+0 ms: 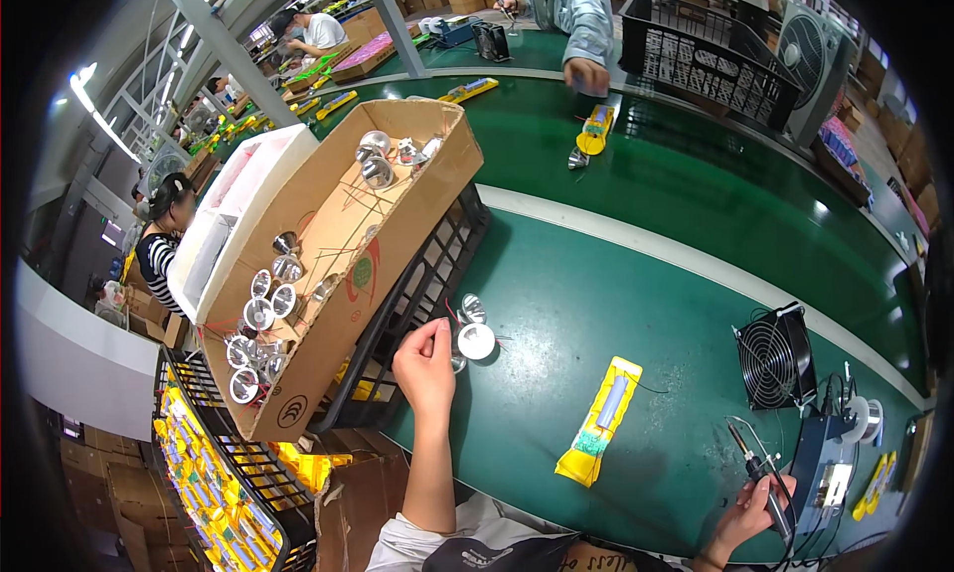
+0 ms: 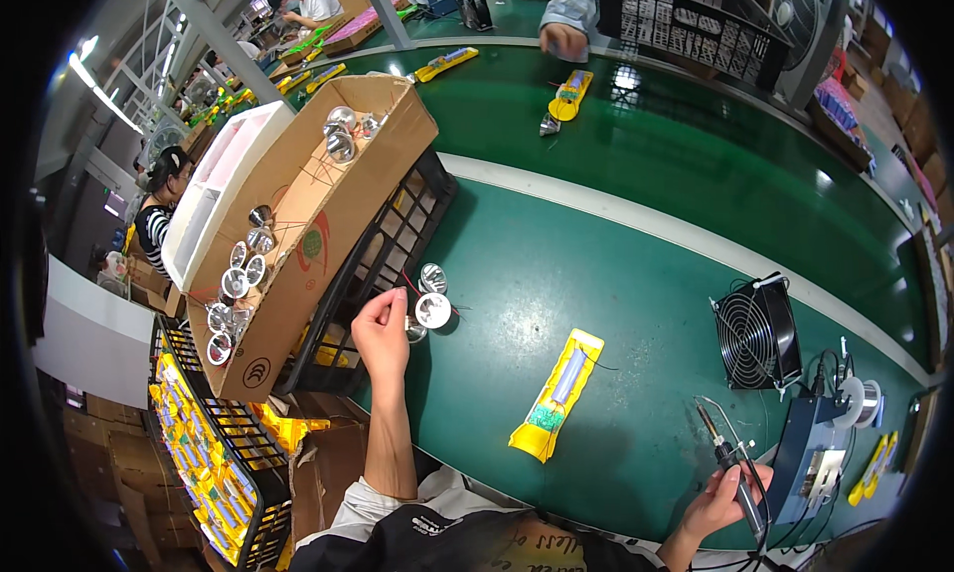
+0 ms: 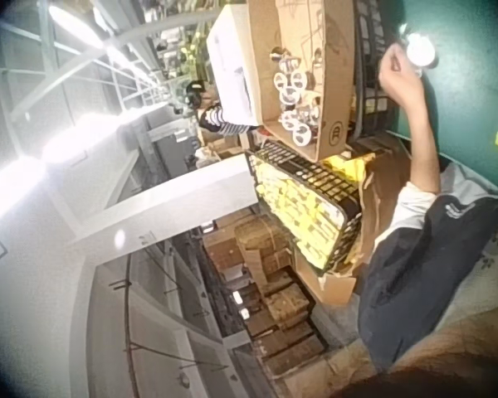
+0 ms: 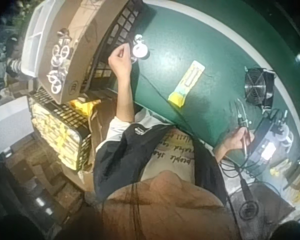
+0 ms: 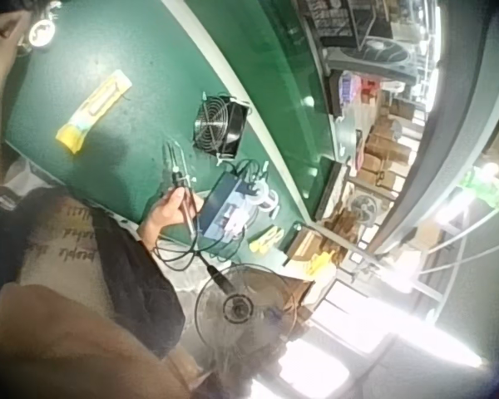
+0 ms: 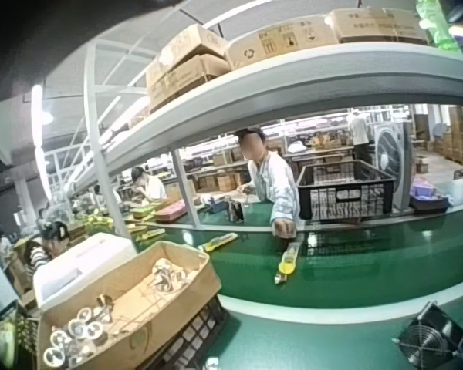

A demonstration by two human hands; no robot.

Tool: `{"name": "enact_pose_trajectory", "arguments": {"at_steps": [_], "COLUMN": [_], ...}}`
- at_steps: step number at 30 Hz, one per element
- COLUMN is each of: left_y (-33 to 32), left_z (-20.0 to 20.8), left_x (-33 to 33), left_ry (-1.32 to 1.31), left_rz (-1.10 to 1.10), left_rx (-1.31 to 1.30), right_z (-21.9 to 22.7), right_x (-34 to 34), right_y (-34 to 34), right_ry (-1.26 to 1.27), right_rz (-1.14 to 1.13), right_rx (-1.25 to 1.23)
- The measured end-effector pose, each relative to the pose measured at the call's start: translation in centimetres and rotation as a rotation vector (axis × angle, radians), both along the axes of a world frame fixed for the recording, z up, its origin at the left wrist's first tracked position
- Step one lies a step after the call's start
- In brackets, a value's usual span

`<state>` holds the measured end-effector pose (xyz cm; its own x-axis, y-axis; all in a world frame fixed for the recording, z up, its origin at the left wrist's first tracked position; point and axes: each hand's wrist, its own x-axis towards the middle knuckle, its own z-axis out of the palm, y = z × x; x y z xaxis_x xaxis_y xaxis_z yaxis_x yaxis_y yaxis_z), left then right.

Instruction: The person solders wires onto flashlight circuit boards using a soldering iron, retrieves additional flashlight casings from a bin and reflectors from a box, and places finished flashlight assemblies onto a conveyor belt.

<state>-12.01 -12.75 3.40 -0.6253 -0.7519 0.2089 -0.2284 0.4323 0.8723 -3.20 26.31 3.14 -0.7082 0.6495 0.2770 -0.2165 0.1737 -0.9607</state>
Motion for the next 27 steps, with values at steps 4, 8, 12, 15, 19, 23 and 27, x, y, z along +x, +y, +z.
{"name": "enact_pose_trajectory", "arguments": {"at_steps": [4,8,12,15,19,23,27], "left_y": [-0.2,1.8,0.8,0.4,0.4,0.6,1.3], "left_z": [1.0,3.8,2.4,1.3,0.5,0.8,1.1], "left_x": [0.0,-0.3,-0.2,-0.4,-1.0,-1.6,-1.3], "left_ry": [-0.003,-0.351,-0.182,-0.115,-0.065,-0.098,0.09], "left_rz": [-0.002,0.03,-0.059,-0.056,-0.073,-0.107,-0.193], "left_rx": [-0.19,-0.258,-0.177,-0.152,-0.11,-0.065,0.097], "right_z": [-0.2,-0.5,-0.4,-0.5,-0.4,-0.3,-0.7], "right_x": [0.1,0.1,0.2,0.3,0.4,0.5,0.9], "right_y": [0.2,0.5,0.0,0.0,0.2,0.1,0.5], "right_ry": [0.0,-0.002,0.019,0.015,0.017,0.003,-0.006], "right_rz": [0.009,0.028,0.017,0.018,0.035,0.016,0.012], "right_rx": [-0.011,-0.002,-0.002,-0.007,0.025,0.021,0.002]}}
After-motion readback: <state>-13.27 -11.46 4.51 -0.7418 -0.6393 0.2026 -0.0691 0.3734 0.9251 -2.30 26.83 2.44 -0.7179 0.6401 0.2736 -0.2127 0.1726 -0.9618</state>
